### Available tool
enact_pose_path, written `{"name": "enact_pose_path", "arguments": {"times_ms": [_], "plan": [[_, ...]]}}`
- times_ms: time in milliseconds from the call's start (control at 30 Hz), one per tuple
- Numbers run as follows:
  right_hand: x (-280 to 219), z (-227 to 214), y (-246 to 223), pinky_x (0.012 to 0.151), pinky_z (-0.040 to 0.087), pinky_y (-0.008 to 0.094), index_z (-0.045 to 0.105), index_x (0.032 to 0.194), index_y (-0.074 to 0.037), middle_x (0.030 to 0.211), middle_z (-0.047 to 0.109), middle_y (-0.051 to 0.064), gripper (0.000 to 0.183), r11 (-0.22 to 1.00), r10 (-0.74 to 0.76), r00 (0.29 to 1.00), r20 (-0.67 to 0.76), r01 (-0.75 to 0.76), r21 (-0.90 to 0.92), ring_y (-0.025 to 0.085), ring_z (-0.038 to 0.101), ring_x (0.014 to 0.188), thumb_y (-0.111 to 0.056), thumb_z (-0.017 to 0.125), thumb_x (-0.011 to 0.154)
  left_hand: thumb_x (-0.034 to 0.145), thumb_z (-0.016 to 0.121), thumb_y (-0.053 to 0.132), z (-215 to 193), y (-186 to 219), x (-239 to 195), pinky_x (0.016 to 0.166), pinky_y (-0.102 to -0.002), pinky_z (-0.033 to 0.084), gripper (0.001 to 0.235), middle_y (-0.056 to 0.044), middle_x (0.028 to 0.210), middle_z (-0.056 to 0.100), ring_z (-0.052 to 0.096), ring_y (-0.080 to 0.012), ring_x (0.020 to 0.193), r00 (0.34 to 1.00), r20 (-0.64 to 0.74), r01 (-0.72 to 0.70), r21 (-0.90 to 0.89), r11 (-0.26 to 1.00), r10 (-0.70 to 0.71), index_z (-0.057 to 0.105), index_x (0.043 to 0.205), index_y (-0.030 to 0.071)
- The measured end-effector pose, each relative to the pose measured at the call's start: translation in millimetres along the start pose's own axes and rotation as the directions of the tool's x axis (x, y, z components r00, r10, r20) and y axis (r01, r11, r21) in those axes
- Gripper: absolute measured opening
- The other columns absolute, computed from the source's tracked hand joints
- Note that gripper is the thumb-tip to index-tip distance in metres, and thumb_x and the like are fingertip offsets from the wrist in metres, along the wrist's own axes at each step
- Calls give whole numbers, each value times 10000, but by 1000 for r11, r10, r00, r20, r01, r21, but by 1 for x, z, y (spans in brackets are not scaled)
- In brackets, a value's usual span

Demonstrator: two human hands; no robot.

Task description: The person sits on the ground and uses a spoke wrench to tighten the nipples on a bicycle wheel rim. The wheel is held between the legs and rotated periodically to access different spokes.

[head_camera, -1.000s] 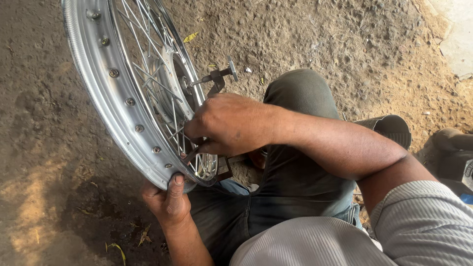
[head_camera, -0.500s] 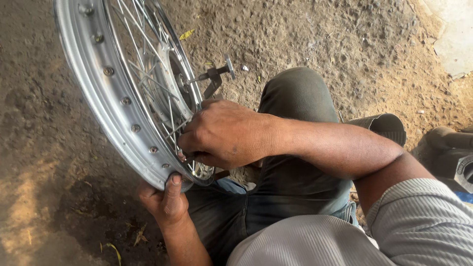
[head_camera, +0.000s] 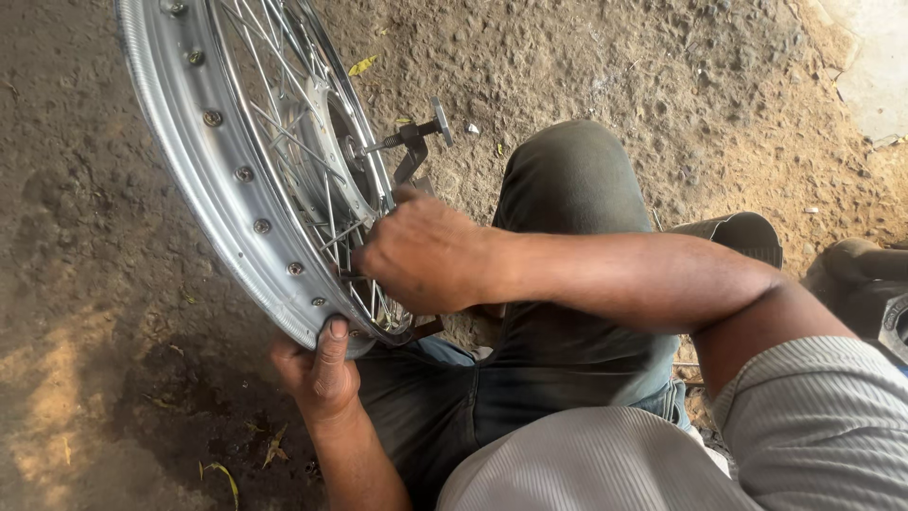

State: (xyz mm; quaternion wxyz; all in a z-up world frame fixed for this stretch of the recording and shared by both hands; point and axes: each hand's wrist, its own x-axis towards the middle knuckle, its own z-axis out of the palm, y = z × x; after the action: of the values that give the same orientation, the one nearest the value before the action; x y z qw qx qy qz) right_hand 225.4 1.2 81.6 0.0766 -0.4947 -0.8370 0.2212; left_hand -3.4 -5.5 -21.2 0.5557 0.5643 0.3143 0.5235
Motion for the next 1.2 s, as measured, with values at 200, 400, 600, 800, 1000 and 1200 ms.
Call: {"name": "enact_pose_path", "arguments": {"times_ms": [200,400,600,800,1000,1200], "plan": [[-15,-24,-4,900,461,462,710,882,-85,765,684,47,187,967,-128,940,-318,189,169,240,679,776,-227,811,815,966,782,304,7,2,0,860,-267,502,356,-64,971,697,641,-139,902,998,-29,-54,25,998,55,697,1056,-30],[-12,-27,8,851,452,457,701,899,-76,782,683,42,208,927,-203,898,-390,304,219,238,680,803,-224,812,804,939,774,327,10,10,2,889,-313,566,433,-133,1071,742,710,-190,936,998,-24,-59,67,996,61,711,1121,-61],[0,-13,3,789,557,459,709,843,-54,726,694,115,114,992,-41,990,137,24,126,255,714,676,-161,698,878,929,797,293,12,12,3,893,-301,551,423,-137,1027,730,690,-182,921,995,-80,-48,59,997,52,700,1131,-66],[17,1,-11,756,590,450,734,828,-46,746,723,156,107,999,-29,996,80,26,46,308,737,725,-134,674,814,947,772,273,17,20,14,901,-277,528,403,-117,1060,714,664,-158,950,992,-67,-100,83,992,105,689,1135,-74],[9,-1,17,694,584,451,751,923,-82,743,733,142,157,998,46,998,-34,-45,39,292,737,703,-219,676,908,1034,699,236,11,33,20,835,-241,490,373,-76,1057,650,610,-128,924,988,-12,-148,240,959,156,608,1220,-74],[2,-13,26,640,583,414,775,960,-104,765,755,97,218,984,-3,985,-171,33,174,241,737,683,-308,735,891,1043,661,283,19,22,8,903,-294,507,440,-109,1150,660,627,-165,1013,987,-29,-144,309,940,161,574,1263,-89]]}}
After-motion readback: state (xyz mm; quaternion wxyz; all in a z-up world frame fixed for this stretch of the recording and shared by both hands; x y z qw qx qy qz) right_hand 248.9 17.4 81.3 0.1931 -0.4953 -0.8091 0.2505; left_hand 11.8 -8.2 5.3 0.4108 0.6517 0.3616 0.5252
